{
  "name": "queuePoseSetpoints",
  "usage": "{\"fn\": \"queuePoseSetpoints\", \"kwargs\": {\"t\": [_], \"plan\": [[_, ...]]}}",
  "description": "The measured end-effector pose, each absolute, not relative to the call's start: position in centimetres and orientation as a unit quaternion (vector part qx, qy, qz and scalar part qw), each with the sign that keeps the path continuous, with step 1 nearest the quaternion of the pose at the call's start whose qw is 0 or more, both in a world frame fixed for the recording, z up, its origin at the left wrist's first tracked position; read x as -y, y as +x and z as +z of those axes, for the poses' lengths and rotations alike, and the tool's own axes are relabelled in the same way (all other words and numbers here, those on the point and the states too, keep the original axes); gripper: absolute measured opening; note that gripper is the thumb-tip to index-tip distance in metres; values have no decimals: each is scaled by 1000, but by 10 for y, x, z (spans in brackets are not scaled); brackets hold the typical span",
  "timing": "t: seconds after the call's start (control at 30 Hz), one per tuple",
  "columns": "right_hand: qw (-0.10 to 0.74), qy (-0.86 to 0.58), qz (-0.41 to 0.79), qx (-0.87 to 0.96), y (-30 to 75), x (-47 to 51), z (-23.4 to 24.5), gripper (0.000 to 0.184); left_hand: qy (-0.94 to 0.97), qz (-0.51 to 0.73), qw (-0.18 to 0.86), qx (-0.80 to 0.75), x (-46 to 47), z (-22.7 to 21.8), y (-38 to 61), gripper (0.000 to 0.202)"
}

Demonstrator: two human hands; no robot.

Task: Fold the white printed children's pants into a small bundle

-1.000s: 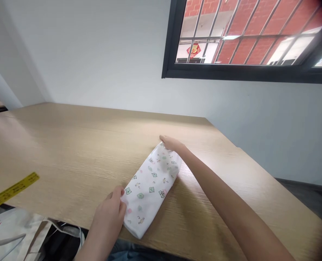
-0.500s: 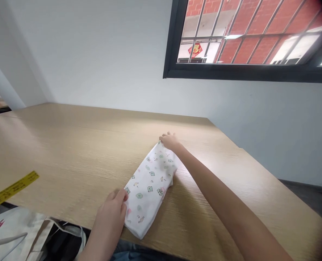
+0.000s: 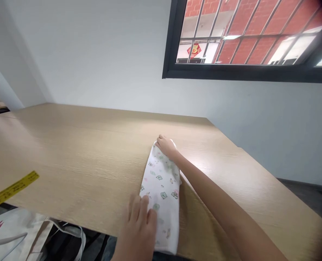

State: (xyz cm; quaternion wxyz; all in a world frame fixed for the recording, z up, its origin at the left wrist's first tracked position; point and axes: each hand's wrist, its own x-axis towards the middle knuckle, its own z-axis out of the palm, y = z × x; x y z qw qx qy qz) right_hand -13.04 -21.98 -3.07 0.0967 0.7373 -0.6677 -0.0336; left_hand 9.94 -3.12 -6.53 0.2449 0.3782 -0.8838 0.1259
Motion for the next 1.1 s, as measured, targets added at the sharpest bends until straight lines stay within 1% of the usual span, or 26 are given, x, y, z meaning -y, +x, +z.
{"fn": "queuePoseSetpoints", "kwargs": {"t": [0.03,0.1,0.17,0.23,0.3,0.33,0.37,0.4,0.47,0.53,0.6,0.7,0.77,0.83,0.97,1.03,1.1], "plan": [[98,739,-18,667,-127,222,-32,28,350,112,248,896,30,-62,94,18],[97,741,12,665,-124,227,-35,31,306,57,219,925,32,-49,84,18],[86,747,29,659,-126,229,-35,30,285,-22,150,946,43,-32,76,13],[51,768,54,636,-133,226,-31,26,249,-105,94,958,65,-17,66,13],[-19,797,111,594,-141,215,-25,25,172,-183,95,963,97,-11,52,19],[-66,804,141,574,-144,207,-21,27,130,-202,99,966,114,-11,44,28],[-118,804,163,559,-145,197,-17,29,114,-188,113,969,132,-14,36,36],[-170,798,168,553,-146,185,-12,32,110,-177,115,971,149,-18,28,39],[-254,783,130,552,-144,163,-6,39,104,-171,105,974,175,-29,14,41],[-291,790,98,531,-140,145,-6,44,102,-174,95,975,187,-38,6,40],[-267,820,88,498,-140,139,-12,46,101,-170,95,976,184,-44,4,40],[-159,862,48,479,-144,151,-30,46,106,-155,97,977,158,-47,14,44],[-92,854,19,511,-147,168,-43,48,98,-146,88,980,134,-46,28,53],[-45,833,13,552,-148,186,-52,51,73,-134,80,985,109,-43,46,57],[31,811,0,584,-145,212,-60,55,30,-75,105,991,68,-42,82,54],[58,796,-2,603,-144,220,-60,55,10,-14,140,990,56,-49,92,52],[68,777,-4,626,-143,225,-60,57,5,55,202,978,49,-61,96,43]]}}
